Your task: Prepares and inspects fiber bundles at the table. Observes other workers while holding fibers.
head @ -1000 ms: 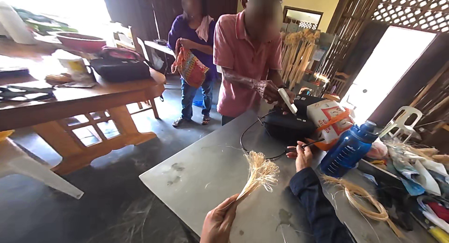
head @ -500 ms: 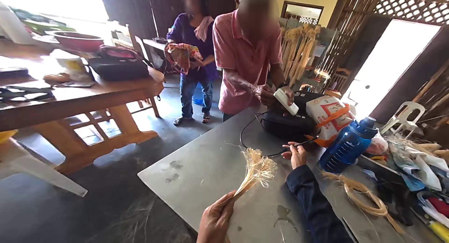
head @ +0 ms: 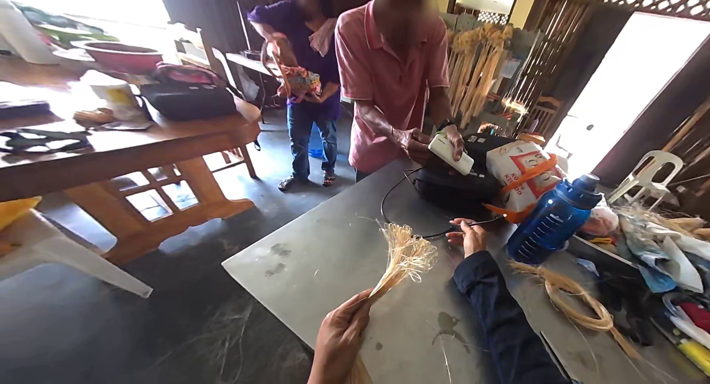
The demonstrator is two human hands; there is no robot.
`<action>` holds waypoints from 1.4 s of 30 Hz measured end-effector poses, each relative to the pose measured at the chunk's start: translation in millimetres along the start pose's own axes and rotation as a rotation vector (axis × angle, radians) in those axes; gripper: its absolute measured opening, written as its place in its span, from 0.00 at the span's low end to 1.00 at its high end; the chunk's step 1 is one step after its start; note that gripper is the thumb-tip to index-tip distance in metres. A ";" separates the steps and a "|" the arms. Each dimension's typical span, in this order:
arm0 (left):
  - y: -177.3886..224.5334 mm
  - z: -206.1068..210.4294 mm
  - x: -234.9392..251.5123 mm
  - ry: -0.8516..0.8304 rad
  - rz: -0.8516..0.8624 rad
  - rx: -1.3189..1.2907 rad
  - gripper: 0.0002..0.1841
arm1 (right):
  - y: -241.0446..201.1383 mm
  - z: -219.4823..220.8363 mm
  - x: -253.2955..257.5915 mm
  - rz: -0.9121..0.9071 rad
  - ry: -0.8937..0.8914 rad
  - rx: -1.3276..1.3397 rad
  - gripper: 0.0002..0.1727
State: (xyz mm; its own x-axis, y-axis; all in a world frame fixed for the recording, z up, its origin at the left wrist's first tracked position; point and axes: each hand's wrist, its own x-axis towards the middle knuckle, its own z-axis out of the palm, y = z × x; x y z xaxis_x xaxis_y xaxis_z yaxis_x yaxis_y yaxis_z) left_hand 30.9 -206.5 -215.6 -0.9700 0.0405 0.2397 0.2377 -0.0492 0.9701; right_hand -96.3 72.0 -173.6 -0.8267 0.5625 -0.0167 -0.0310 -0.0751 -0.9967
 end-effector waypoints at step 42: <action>-2.7 0.8 1.0 0.005 -0.008 -0.031 0.16 | -3.7 -1.2 8.3 0.003 0.004 0.070 0.19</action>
State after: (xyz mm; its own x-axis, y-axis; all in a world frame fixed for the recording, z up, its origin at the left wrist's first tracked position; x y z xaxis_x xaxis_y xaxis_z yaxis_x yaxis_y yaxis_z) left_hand 29.4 -205.5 -218.0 -0.9721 0.0357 0.2318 0.2284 -0.0800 0.9703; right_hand -102.4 77.9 -170.0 -0.8248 0.5650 -0.0203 -0.0677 -0.1344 -0.9886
